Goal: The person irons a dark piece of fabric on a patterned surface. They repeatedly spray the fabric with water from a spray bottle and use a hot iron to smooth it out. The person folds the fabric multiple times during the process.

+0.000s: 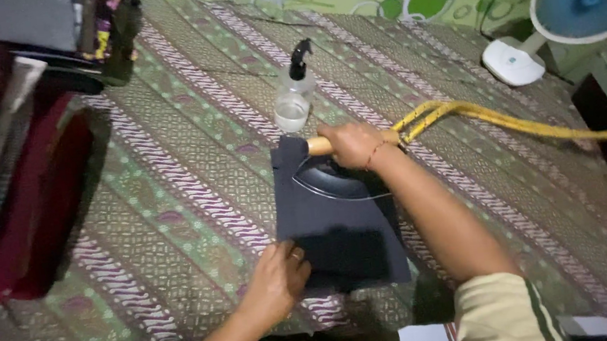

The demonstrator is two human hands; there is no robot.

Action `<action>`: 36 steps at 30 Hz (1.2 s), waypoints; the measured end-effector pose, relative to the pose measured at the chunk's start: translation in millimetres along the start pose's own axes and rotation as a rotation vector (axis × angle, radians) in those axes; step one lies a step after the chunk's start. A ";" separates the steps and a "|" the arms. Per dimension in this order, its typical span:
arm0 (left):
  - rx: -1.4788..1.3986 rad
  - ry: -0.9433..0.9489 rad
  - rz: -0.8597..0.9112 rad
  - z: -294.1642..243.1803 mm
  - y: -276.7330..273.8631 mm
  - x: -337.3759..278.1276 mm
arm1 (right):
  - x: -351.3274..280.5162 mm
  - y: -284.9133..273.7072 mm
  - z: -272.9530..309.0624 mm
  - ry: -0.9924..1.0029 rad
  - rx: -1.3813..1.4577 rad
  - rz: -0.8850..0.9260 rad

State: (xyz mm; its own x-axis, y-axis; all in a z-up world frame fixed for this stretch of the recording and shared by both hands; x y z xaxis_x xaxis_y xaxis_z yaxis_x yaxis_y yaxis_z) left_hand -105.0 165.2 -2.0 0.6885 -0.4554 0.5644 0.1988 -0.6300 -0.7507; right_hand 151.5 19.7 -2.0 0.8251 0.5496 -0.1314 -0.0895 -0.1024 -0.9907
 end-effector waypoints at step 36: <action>-0.190 -0.709 0.035 179.0 0.1 70.5 | -103.5 49.2 80.5 0.155 0.082 0.143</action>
State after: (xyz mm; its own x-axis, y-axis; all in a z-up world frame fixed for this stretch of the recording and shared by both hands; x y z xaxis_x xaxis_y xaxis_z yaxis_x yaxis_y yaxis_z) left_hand 68.4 245.6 -23.7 0.9908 -0.0019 0.1352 0.0881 -0.7499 -0.6556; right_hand 16.8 24.6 -40.0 0.8761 0.3995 -0.2699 -0.2514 -0.0993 -0.9628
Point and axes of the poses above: each hand's wrist, its own x-axis towards the middle knuckle, its own y-axis out of the palm, z = x × y, the point moved 7 cm from there along x, towards the middle knuckle, and after that the axes turned 2 degrees about -y, right-handed, at the moved point
